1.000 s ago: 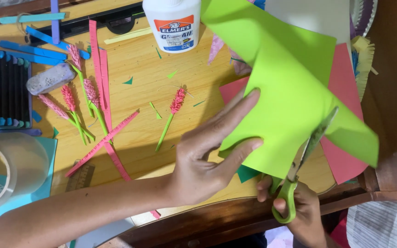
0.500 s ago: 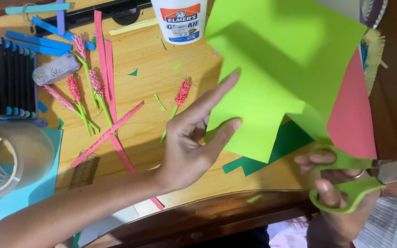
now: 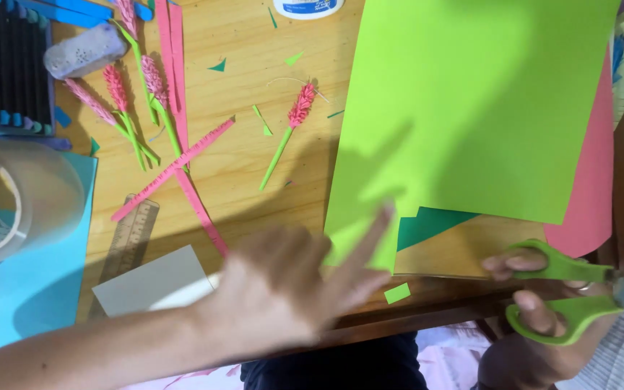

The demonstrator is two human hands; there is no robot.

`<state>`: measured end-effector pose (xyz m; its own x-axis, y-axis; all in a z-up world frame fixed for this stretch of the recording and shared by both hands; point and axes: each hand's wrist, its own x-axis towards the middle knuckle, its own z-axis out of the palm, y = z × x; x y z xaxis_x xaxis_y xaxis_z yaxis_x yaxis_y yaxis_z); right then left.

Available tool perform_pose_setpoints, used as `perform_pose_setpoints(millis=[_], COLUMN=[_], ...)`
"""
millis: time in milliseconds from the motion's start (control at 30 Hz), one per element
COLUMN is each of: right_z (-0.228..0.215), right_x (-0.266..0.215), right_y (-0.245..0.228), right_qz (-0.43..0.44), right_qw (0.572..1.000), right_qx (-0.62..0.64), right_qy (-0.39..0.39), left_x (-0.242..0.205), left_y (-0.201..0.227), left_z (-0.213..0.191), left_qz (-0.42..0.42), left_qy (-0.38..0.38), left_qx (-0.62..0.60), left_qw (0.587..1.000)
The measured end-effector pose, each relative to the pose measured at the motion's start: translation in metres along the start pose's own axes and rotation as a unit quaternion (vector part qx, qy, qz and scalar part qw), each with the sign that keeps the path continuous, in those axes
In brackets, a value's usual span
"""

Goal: Creating decorative paper flowers by cutting colored paper into strips, applying glue, and wrapping them around thin sticks.

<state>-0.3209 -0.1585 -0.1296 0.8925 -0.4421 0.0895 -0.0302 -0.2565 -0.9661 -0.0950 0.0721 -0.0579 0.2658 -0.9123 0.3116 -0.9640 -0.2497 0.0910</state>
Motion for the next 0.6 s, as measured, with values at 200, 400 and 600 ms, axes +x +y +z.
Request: perform_pose_setpoints(millis=[200,400,600], right_z=[-0.037,-0.062,-0.087], right_x=[-0.002,0.037,0.047], right_y=[0.049,0.024,0.047], right_qz=[-0.041,0.208,0.48], right_qw=[0.998,0.653,0.309], right_qx=[0.022,0.662,0.771], right_qy=[-0.037,-0.303,-0.283], left_x=[-0.019,-0.025,-0.025], left_y=[0.052,0.072,0.089], left_z=[0.047,0.096,0.114], left_qz=[0.346,0.352,0.292], left_qy=[-0.033,-0.069,-0.011], left_qx=[0.008,-0.132,-0.175], left_qw=[0.938,0.924,0.94])
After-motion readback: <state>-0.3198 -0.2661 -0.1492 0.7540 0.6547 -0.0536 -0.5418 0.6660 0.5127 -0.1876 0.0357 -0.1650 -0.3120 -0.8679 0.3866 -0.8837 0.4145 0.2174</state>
